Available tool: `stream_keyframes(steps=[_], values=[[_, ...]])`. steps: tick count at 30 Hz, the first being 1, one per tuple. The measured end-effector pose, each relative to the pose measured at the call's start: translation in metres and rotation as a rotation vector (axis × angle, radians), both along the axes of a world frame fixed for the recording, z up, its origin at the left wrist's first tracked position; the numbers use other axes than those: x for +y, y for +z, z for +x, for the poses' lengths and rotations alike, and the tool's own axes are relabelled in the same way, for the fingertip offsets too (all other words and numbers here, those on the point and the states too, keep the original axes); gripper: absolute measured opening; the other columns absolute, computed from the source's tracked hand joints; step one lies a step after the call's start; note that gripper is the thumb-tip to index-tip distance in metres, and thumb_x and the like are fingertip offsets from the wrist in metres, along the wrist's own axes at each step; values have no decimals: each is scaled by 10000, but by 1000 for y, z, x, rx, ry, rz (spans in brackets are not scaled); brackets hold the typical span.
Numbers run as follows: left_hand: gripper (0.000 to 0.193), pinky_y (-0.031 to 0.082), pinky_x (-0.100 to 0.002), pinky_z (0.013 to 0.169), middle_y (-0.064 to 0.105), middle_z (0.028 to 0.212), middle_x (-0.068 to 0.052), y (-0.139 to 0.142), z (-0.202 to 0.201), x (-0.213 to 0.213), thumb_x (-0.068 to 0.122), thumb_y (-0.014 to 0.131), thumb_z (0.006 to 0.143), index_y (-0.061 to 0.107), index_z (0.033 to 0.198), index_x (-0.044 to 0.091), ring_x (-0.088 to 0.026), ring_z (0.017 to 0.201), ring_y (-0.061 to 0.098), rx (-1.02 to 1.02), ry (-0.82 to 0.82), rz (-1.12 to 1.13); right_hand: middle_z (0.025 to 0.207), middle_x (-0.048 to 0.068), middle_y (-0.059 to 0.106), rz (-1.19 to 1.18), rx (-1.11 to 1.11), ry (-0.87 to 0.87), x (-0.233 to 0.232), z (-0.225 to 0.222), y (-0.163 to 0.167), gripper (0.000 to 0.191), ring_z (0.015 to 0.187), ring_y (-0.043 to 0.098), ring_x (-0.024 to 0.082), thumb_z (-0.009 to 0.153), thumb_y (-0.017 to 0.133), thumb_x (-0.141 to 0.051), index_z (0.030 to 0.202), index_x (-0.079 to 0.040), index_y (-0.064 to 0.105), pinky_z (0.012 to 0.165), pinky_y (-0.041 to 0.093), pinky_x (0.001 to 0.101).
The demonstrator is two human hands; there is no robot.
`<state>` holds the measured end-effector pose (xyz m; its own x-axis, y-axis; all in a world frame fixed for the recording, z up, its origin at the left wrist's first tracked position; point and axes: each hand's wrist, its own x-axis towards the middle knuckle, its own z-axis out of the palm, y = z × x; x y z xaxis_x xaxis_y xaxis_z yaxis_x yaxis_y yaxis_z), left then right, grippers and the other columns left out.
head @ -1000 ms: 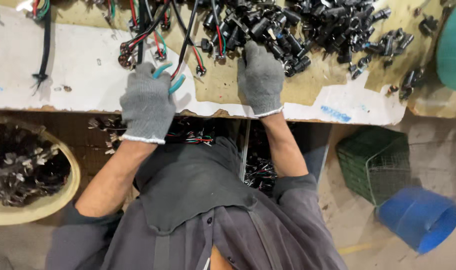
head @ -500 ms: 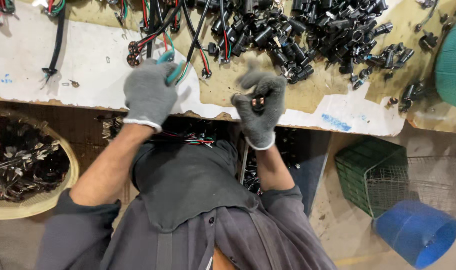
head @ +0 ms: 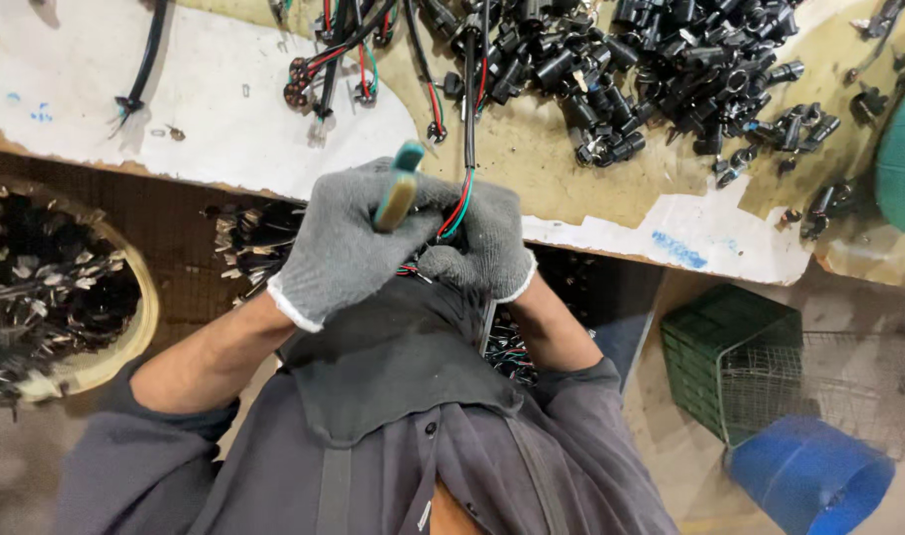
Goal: The person, wearing gloves, sits at a workbench covered with black DC power connectors and wires and uses pliers to strip insulation from the ends of red and green wires. They process one wire at a time, pulling off stripped insulation and placing finished leads with the pile of connectors.
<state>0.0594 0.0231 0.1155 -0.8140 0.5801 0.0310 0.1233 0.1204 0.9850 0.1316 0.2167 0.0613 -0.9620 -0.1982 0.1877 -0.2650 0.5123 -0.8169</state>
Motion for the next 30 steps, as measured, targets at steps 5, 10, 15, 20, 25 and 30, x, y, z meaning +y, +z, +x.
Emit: stream_keyframes(steps=[5, 10, 15, 20, 25, 30], values=[[184, 539, -325, 709, 705, 936, -118, 16, -14, -20, 155, 767, 928, 755, 1051, 19, -207, 789, 687, 293, -22, 62, 944, 101, 693, 13, 6, 39, 3, 6, -8, 596, 848, 693, 327, 960, 724, -579, 1245, -64, 628, 779, 534, 416], [273, 524, -291, 653, 637, 856, -78, -8, 25, -32, 250, 535, 1063, 641, 901, 58, -175, 700, 584, 23, 61, 672, 764, 90, 669, 610, -181, 183, -15, 5, -16, 211, 783, 669, 354, 836, 790, -422, 818, -234, 697, 680, 493, 475], [324, 492, -388, 1026, 627, 1287, -127, -52, 79, -42, 132, 669, 977, 613, 1284, 46, -222, 1179, 591, -205, -740, 545, 713, 84, 663, 552, -76, 409, -34, 4, 0, 308, 702, 656, 332, 735, 754, -421, 905, -169, 701, 593, 476, 470], [276, 503, -422, 929, 608, 1113, -41, -58, 71, -42, 249, 805, 967, 635, 1166, 159, -251, 1064, 617, 331, -615, 563, 650, 80, 684, 618, -345, 439, -28, -2, 26, 227, 638, 658, 329, 738, 731, -488, 811, -273, 750, 556, 464, 485], [399, 558, -366, 841, 699, 1011, -80, -26, 77, -12, 336, 783, 728, 687, 1044, 112, -273, 939, 686, 229, -611, 367, 730, 62, 694, 584, -158, 454, -29, 4, 19, 212, 713, 680, 307, 760, 731, -449, 769, -237, 718, 621, 482, 477], [185, 585, -359, 841, 713, 1066, -90, -10, 49, -7, 162, 699, 923, 722, 1094, 97, -233, 947, 710, 411, -333, 235, 814, 66, 658, 574, -17, 613, -28, 18, -4, 274, 812, 642, 305, 812, 729, -427, 811, -162, 659, 789, 493, 507]])
